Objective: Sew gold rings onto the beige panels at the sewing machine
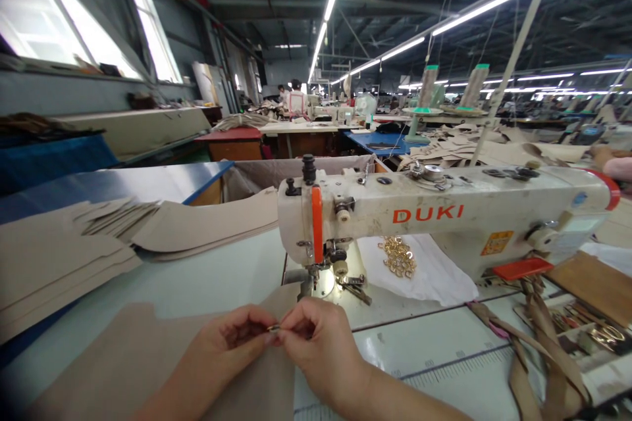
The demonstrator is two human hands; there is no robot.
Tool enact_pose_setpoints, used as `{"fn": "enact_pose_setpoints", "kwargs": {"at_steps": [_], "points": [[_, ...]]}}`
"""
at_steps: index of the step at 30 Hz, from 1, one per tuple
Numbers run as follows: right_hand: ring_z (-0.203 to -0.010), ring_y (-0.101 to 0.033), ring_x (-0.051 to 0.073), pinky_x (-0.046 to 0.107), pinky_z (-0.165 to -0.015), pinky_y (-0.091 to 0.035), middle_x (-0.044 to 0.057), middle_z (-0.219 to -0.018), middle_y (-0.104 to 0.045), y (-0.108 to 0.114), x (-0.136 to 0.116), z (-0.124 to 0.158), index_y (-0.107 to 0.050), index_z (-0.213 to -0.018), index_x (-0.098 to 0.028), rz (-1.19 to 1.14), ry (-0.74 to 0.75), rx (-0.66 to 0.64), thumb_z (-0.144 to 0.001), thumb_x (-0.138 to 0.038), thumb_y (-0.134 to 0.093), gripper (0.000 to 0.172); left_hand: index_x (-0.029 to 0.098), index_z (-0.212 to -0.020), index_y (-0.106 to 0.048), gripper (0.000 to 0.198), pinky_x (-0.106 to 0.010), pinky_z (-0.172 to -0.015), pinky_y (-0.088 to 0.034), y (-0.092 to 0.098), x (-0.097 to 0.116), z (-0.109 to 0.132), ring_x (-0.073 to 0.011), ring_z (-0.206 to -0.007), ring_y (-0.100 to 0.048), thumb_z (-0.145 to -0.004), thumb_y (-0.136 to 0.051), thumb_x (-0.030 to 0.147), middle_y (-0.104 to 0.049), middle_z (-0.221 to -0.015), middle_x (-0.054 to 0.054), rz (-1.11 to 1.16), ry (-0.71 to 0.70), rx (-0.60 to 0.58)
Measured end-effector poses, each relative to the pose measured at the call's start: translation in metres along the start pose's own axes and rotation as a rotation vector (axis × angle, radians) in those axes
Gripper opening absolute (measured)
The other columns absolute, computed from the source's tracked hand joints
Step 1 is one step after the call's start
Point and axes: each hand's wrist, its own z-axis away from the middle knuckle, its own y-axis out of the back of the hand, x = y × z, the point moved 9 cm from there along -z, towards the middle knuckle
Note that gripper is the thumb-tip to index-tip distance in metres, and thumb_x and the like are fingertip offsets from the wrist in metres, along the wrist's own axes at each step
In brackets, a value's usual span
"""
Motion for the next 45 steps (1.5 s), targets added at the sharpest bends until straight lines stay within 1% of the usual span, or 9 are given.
{"fn": "enact_pose_setpoints", "kwargs": {"at_steps": [5, 9, 21, 27, 31, 33, 37, 40, 45], "points": [[-0.055, -0.05, 0.009, 0.02, -0.054, -0.038, -0.003, -0.062, -0.059, -0.002, 0.002, 0.001, -0.06, -0.072, -0.017, -0.093, -0.058, -0.043, -0.07, -0.018, -0.065, 0.006, 0.018, -0.072, -0.065, 0.017, -0.023, -0.064, -0.046, 0.005, 0.005, 0.003, -0.0163, -0.068, -0.061, -0.066, -0.066, 0.034, -0.067, -0.069, 0.0, -0.067, -0.032, 0.049], [-0.056, -0.052, 0.008, 0.019, -0.054, -0.037, -0.004, -0.066, -0.062, -0.002, 0.006, 0.001, -0.061, -0.077, -0.018, -0.192, -0.119, -0.065, -0.068, -0.016, -0.066, 0.01, 0.018, -0.072, -0.065, 0.016, -0.023, -0.064, -0.046, 0.008, 0.006, 0.005, -0.0161, -0.068, -0.06, -0.067, -0.065, 0.033, -0.065, -0.068, 0.001, -0.076, -0.045, 0.059], [-0.057, -0.055, 0.009, 0.02, -0.058, -0.042, -0.002, -0.06, -0.061, -0.006, 0.007, 0.0, -0.064, -0.071, -0.014, -0.129, -0.195, -0.175, -0.069, -0.02, -0.064, 0.006, 0.018, -0.077, -0.066, 0.019, -0.025, -0.067, -0.046, 0.005, 0.0, 0.006, -0.0173, -0.072, -0.06, -0.07, -0.063, 0.035, -0.066, -0.071, 0.0, -0.107, -0.022, -0.004], [-0.051, -0.049, 0.008, 0.019, -0.05, -0.037, -0.002, -0.057, -0.059, -0.002, 0.002, 0.002, -0.063, -0.067, -0.014, 0.044, -0.119, -0.175, -0.068, -0.016, -0.058, 0.005, 0.018, -0.079, -0.067, 0.019, -0.026, -0.069, -0.048, 0.004, 0.004, 0.007, -0.0179, -0.073, -0.063, -0.066, -0.063, 0.031, -0.07, -0.075, -0.001, -0.174, 0.004, -0.036], [-0.048, -0.043, 0.007, 0.018, -0.046, -0.033, -0.005, -0.052, -0.053, 0.004, -0.003, 0.006, -0.062, -0.062, -0.014, 0.216, -0.04, -0.09, -0.064, -0.009, -0.055, 0.009, 0.018, -0.085, -0.064, 0.022, -0.027, -0.067, -0.05, 0.0, 0.026, 0.004, -0.0169, -0.069, -0.064, -0.065, -0.058, 0.021, -0.069, -0.071, 0.001, -0.378, -0.078, -0.124], [-0.047, -0.043, 0.006, 0.017, -0.046, -0.033, -0.006, -0.051, -0.052, 0.006, 0.0, 0.006, -0.061, -0.06, -0.015, 0.206, -0.084, -0.062, -0.062, -0.006, -0.055, 0.011, 0.019, -0.091, -0.063, 0.027, -0.028, -0.069, -0.051, -0.001, 0.034, 0.0, -0.0172, -0.071, -0.065, -0.066, -0.055, 0.017, -0.07, -0.073, 0.001, -0.516, -0.129, -0.19], [-0.048, -0.052, 0.007, 0.016, -0.049, -0.041, -0.006, -0.052, -0.057, 0.014, 0.017, 0.004, -0.058, -0.06, -0.016, 0.079, -0.318, -0.033, -0.064, -0.006, -0.058, 0.01, 0.021, -0.112, -0.059, 0.035, -0.036, -0.092, -0.049, 0.007, 0.043, -0.01, -0.021, -0.104, -0.062, -0.077, -0.053, 0.021, -0.067, -0.113, -0.006, -0.722, -0.364, -0.134], [-0.048, -0.058, 0.008, 0.017, -0.049, -0.045, -0.005, -0.052, -0.058, 0.019, 0.022, 0.0, -0.058, -0.064, -0.015, 0.066, -0.41, -0.051, -0.067, -0.014, -0.063, 0.006, 0.021, -0.127, -0.049, 0.04, -0.041, -0.103, -0.042, 0.001, 0.033, -0.008, -0.0214, -0.123, -0.05, -0.088, -0.044, 0.028, -0.052, -0.135, -0.009, -0.934, -0.536, -0.059], [-0.046, -0.061, 0.008, 0.016, -0.047, -0.047, -0.005, -0.051, -0.06, 0.015, 0.025, -0.008, -0.058, -0.064, -0.015, 0.066, -0.539, -0.116, -0.069, -0.01, -0.063, 0.008, 0.017, -0.133, -0.042, 0.044, -0.039, -0.102, -0.044, -0.014, 0.014, 0.008, -0.0209, -0.124, -0.049, -0.092, -0.037, 0.032, -0.05, -0.137, -0.01, -1.134, -0.596, -0.008]]}}
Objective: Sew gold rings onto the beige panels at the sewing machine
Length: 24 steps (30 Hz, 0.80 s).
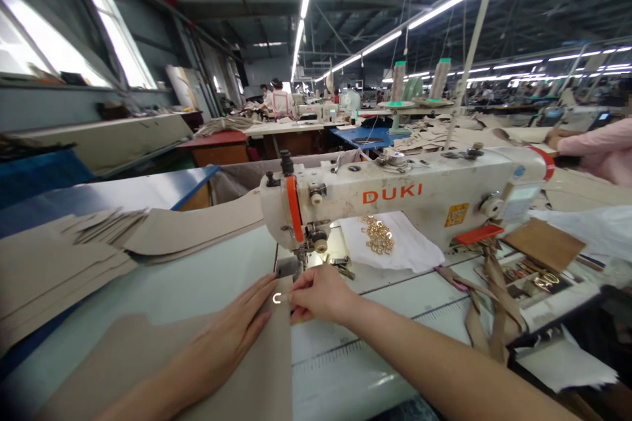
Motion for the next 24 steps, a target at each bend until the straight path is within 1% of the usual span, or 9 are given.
{"fn": "enact_pose_setpoints", "kwargs": {"at_steps": [4, 7, 9, 11, 13, 14, 19, 24], "points": [[-0.043, -0.06, 0.008, 0.013, -0.041, -0.045, -0.005, -0.048, -0.06, -0.01, -0.002, -0.006, -0.056, -0.059, -0.014, 0.027, -0.062, -0.068, -0.069, -0.004, -0.06, 0.016, 0.019, -0.134, -0.041, 0.044, -0.038, -0.101, -0.046, 0.006, 0.005, 0.008, -0.0209, -0.122, -0.051, -0.092, -0.039, 0.031, -0.051, -0.136, -0.009, 0.01, -0.006, 0.05], [-0.038, -0.058, 0.007, 0.013, -0.038, -0.044, -0.005, -0.045, -0.058, -0.013, -0.003, -0.01, -0.054, -0.056, -0.015, 0.055, -0.089, -0.09, -0.07, -0.004, -0.06, 0.018, 0.019, -0.126, -0.049, 0.038, -0.039, -0.099, -0.048, 0.015, 0.007, 0.007, -0.0219, -0.119, -0.053, -0.09, -0.042, 0.029, -0.054, -0.132, -0.009, 0.061, -0.017, 0.109], [-0.035, -0.056, 0.007, 0.013, -0.037, -0.043, -0.005, -0.043, -0.057, -0.013, -0.004, -0.011, -0.053, -0.055, -0.014, 0.078, -0.104, -0.093, -0.069, -0.004, -0.061, 0.02, 0.019, -0.112, -0.058, 0.028, -0.037, -0.094, -0.051, 0.021, 0.012, 0.003, -0.0217, -0.11, -0.058, -0.088, -0.045, 0.028, -0.061, -0.12, -0.009, 0.091, -0.034, 0.163], [-0.034, -0.055, 0.007, 0.012, -0.036, -0.043, -0.006, -0.042, -0.055, -0.013, -0.005, -0.011, -0.053, -0.054, -0.014, 0.1, -0.115, -0.098, -0.069, -0.003, -0.061, 0.02, 0.019, -0.095, -0.063, 0.019, -0.033, -0.085, -0.054, 0.027, 0.019, -0.004, -0.02, -0.096, -0.063, -0.087, -0.046, 0.025, -0.066, -0.102, -0.008, 0.114, -0.061, 0.215], [-0.034, -0.054, 0.006, 0.012, -0.036, -0.043, -0.006, -0.041, -0.054, -0.013, -0.007, -0.01, -0.052, -0.052, -0.014, 0.118, -0.123, -0.104, -0.068, -0.002, -0.059, 0.021, 0.019, -0.081, -0.063, 0.019, -0.03, -0.076, -0.055, 0.031, 0.027, -0.01, -0.0176, -0.083, -0.063, -0.088, -0.045, 0.022, -0.066, -0.086, -0.005, 0.125, -0.097, 0.265], [-0.034, -0.054, 0.006, 0.012, -0.036, -0.043, -0.006, -0.04, -0.054, -0.012, -0.008, -0.01, -0.052, -0.052, -0.014, 0.126, -0.123, -0.105, -0.068, -0.001, -0.057, 0.022, 0.019, -0.078, -0.062, 0.021, -0.028, -0.072, -0.054, 0.033, 0.03, -0.013, -0.0167, -0.079, -0.062, -0.088, -0.044, 0.02, -0.065, -0.081, -0.005, 0.125, -0.122, 0.286], [-0.032, -0.052, 0.006, 0.013, -0.036, -0.043, -0.007, -0.039, -0.052, -0.011, -0.011, -0.01, -0.049, -0.048, -0.016, 0.177, -0.108, -0.111, -0.068, -0.001, -0.054, 0.026, 0.018, -0.076, -0.061, 0.022, -0.026, -0.068, -0.053, 0.033, 0.042, -0.017, -0.015, -0.073, -0.061, -0.087, -0.042, 0.014, -0.065, -0.076, -0.004, 0.087, -0.242, 0.339], [-0.037, -0.056, 0.008, 0.016, -0.04, -0.045, -0.006, -0.041, -0.054, -0.011, -0.014, -0.012, -0.049, -0.048, -0.016, 0.258, -0.069, -0.13, -0.069, -0.004, -0.054, 0.026, 0.018, -0.076, -0.06, 0.02, -0.025, -0.068, -0.052, 0.029, 0.041, -0.019, -0.0146, -0.071, -0.062, -0.085, -0.043, 0.012, -0.067, -0.077, -0.003, 0.076, -0.245, 0.301]]}}
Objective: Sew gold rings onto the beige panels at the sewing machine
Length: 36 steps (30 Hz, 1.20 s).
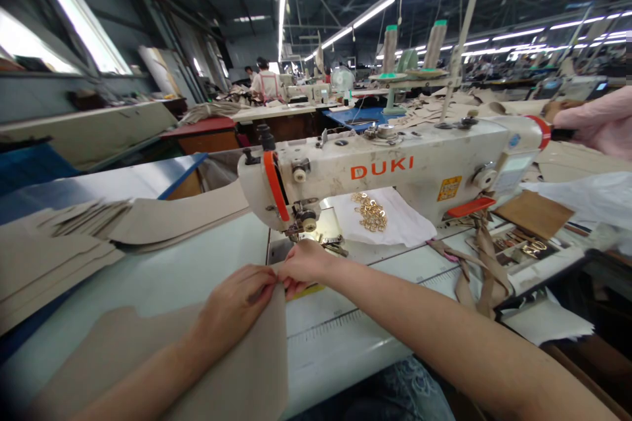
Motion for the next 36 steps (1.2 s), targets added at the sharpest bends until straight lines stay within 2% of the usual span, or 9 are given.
{"fn": "enact_pose_setpoints", "kwargs": {"at_steps": [5, 9, 11, 14, 16, 20, 27, 32, 36], "points": [[-0.047, -0.06, 0.014, 0.022, -0.048, -0.047, -0.002, -0.047, -0.056, 0.013, -0.005, 0.008, -0.056, -0.058, -0.016, 0.169, 0.169, 0.143, -0.073, -0.007, -0.051, 0.017, 0.019, -0.074, -0.059, 0.018, -0.026, -0.069, -0.052, -0.005, -0.005, -0.001, -0.0157, -0.073, -0.063, -0.082, -0.045, 0.011, -0.068, -0.076, -0.003, -0.003, 0.041, -0.068], [-0.079, -0.061, 0.018, 0.03, -0.075, -0.046, 0.004, -0.077, -0.065, 0.021, -0.007, 0.036, -0.064, -0.074, -0.016, 0.359, 0.427, 0.29, -0.076, -0.008, -0.053, 0.014, 0.018, -0.076, -0.059, 0.016, -0.026, -0.069, -0.052, -0.005, -0.006, -0.001, -0.0158, -0.072, -0.063, -0.081, -0.046, 0.011, -0.068, -0.076, -0.003, 0.001, 0.039, -0.051], [-0.088, -0.057, 0.019, 0.031, -0.083, -0.042, 0.006, -0.087, -0.066, 0.011, -0.011, 0.058, -0.065, -0.079, -0.016, 0.534, 0.625, 0.258, -0.079, -0.01, -0.055, 0.012, 0.019, -0.075, -0.059, 0.016, -0.026, -0.068, -0.052, -0.004, -0.007, -0.001, -0.0154, -0.071, -0.063, -0.081, -0.046, 0.011, -0.068, -0.075, -0.002, 0.005, 0.042, -0.041], [-0.09, -0.054, 0.018, 0.03, -0.082, -0.042, 0.007, -0.092, -0.065, -0.018, -0.013, 0.097, -0.065, -0.092, -0.015, 0.95, 0.992, 0.178, -0.089, -0.015, -0.049, 0.016, 0.019, -0.075, -0.059, 0.017, -0.026, -0.07, -0.052, -0.003, -0.007, -0.002, -0.0152, -0.073, -0.063, -0.081, -0.046, 0.011, -0.068, -0.076, -0.002, 0.01, 0.057, -0.029], [-0.091, -0.052, 0.018, 0.031, -0.082, -0.042, 0.007, -0.094, -0.064, -0.028, -0.009, 0.112, -0.063, -0.098, -0.014, 1.15, 1.112, 0.149, -0.092, -0.017, -0.046, 0.018, 0.019, -0.075, -0.059, 0.017, -0.026, -0.071, -0.052, -0.002, -0.007, -0.002, -0.0152, -0.074, -0.063, -0.082, -0.045, 0.011, -0.068, -0.077, -0.002, 0.017, 0.064, -0.029], [-0.095, -0.051, 0.02, 0.033, -0.083, -0.041, 0.007, -0.101, -0.062, -0.033, -0.01, 0.113, -0.06, -0.101, -0.015, 1.307, 1.157, 0.153, -0.092, -0.018, -0.047, 0.016, 0.019, -0.078, -0.059, 0.016, -0.027, -0.071, -0.052, -0.003, -0.006, -0.001, -0.0153, -0.074, -0.063, -0.083, -0.045, 0.013, -0.068, -0.077, -0.002, 0.035, 0.057, -0.032], [-0.089, -0.052, 0.017, 0.032, -0.087, -0.041, 0.004, -0.086, -0.062, -0.036, -0.019, 0.094, -0.057, -0.085, -0.016, 1.167, 1.175, 0.306, -0.092, -0.028, -0.05, 0.016, 0.02, -0.077, -0.059, 0.019, -0.027, -0.069, -0.052, -0.006, -0.008, -0.001, -0.0151, -0.073, -0.062, -0.087, -0.043, 0.017, -0.068, -0.077, -0.002, 0.037, 0.061, -0.053], [-0.088, -0.054, 0.016, 0.029, -0.082, -0.043, 0.003, -0.087, -0.065, -0.043, -0.014, 0.088, -0.059, -0.085, -0.016, 1.142, 1.156, 0.223, -0.093, -0.02, -0.048, 0.014, 0.019, -0.076, -0.059, 0.022, -0.027, -0.068, -0.053, -0.007, -0.006, 0.0, -0.0152, -0.072, -0.062, -0.088, -0.041, 0.016, -0.068, -0.076, -0.003, 0.013, 0.055, -0.047], [-0.09, -0.055, 0.015, 0.028, -0.081, -0.044, 0.004, -0.09, -0.066, -0.039, -0.012, 0.086, -0.061, -0.088, -0.016, 1.067, 1.145, 0.24, -0.093, -0.022, -0.048, 0.015, 0.019, -0.077, -0.06, 0.022, -0.026, -0.067, -0.053, -0.003, -0.002, -0.001, -0.0144, -0.07, -0.062, -0.089, -0.041, 0.017, -0.068, -0.075, -0.002, 0.007, 0.024, 0.003]]}}
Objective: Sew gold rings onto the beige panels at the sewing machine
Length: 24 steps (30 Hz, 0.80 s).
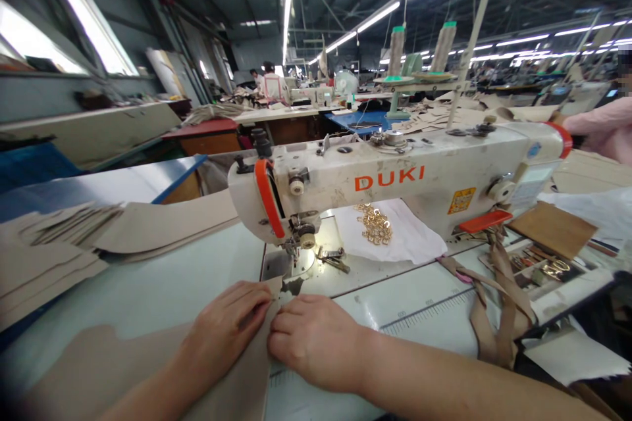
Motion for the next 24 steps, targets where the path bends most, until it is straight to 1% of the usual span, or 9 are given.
{"fn": "enact_pose_setpoints", "kwargs": {"at_steps": [3, 8, 12, 18, 20, 24], "points": [[-0.089, -0.055, 0.015, 0.028, -0.083, -0.044, 0.004, -0.09, -0.066, 0.0, 0.001, 0.001, -0.061, -0.089, -0.016, -0.017, -0.01, 0.02, -0.094, -0.022, -0.046, 0.017, 0.019, -0.077, -0.06, 0.022, -0.026, -0.068, -0.053, 0.0, 0.002, 0.0, -0.0146, -0.071, -0.062, -0.089, -0.042, 0.017, -0.068, -0.075, -0.003, -0.01, -0.008, 0.01], [-0.086, -0.055, 0.016, 0.029, -0.082, -0.044, 0.004, -0.089, -0.065, 0.0, 0.001, 0.0, -0.061, -0.088, -0.016, -0.021, -0.01, 0.008, -0.095, -0.022, -0.044, 0.02, 0.017, -0.078, -0.059, 0.022, -0.027, -0.069, -0.053, -0.002, 0.005, 0.0, -0.0149, -0.072, -0.061, -0.091, -0.041, 0.017, -0.067, -0.076, -0.003, -0.02, -0.033, -0.001], [-0.085, -0.055, 0.016, 0.029, -0.08, -0.043, 0.004, -0.09, -0.065, -0.001, 0.002, 0.0, -0.061, -0.089, -0.015, -0.027, -0.021, -0.001, -0.094, -0.022, -0.044, 0.019, 0.017, -0.078, -0.059, 0.024, -0.028, -0.069, -0.052, -0.002, 0.005, 0.001, -0.0152, -0.071, -0.061, -0.091, -0.039, 0.016, -0.066, -0.075, -0.003, -0.045, -0.029, 0.011], [-0.082, -0.054, 0.017, 0.03, -0.079, -0.043, 0.004, -0.085, -0.063, 0.0, 0.004, -0.002, -0.061, -0.089, -0.015, -0.018, -0.053, 0.01, -0.093, -0.022, -0.046, 0.016, 0.018, -0.08, -0.059, 0.021, -0.028, -0.07, -0.052, -0.004, 0.003, 0.001, -0.0151, -0.073, -0.06, -0.091, -0.041, 0.016, -0.066, -0.077, -0.003, -0.013, -0.008, -0.003], [-0.084, -0.054, 0.018, 0.031, -0.081, -0.043, 0.005, -0.086, -0.063, 0.002, 0.007, -0.004, -0.061, -0.092, -0.015, -0.018, -0.088, 0.029, -0.092, -0.022, -0.048, 0.015, 0.018, -0.079, -0.058, 0.021, -0.028, -0.069, -0.052, -0.004, 0.003, 0.001, -0.0154, -0.072, -0.06, -0.091, -0.041, 0.017, -0.066, -0.076, -0.003, 0.0, -0.005, -0.017], [-0.095, -0.053, 0.021, 0.033, -0.089, -0.042, 0.009, -0.095, -0.063, 0.006, 0.012, -0.006, -0.06, -0.098, -0.012, -0.016, -0.138, 0.076, -0.091, -0.021, -0.048, 0.017, 0.018, -0.079, -0.059, 0.022, -0.028, -0.07, -0.053, -0.004, 0.002, 0.001, -0.0154, -0.073, -0.061, -0.092, -0.041, 0.018, -0.067, -0.078, -0.003, 0.027, 0.008, -0.021]]}}
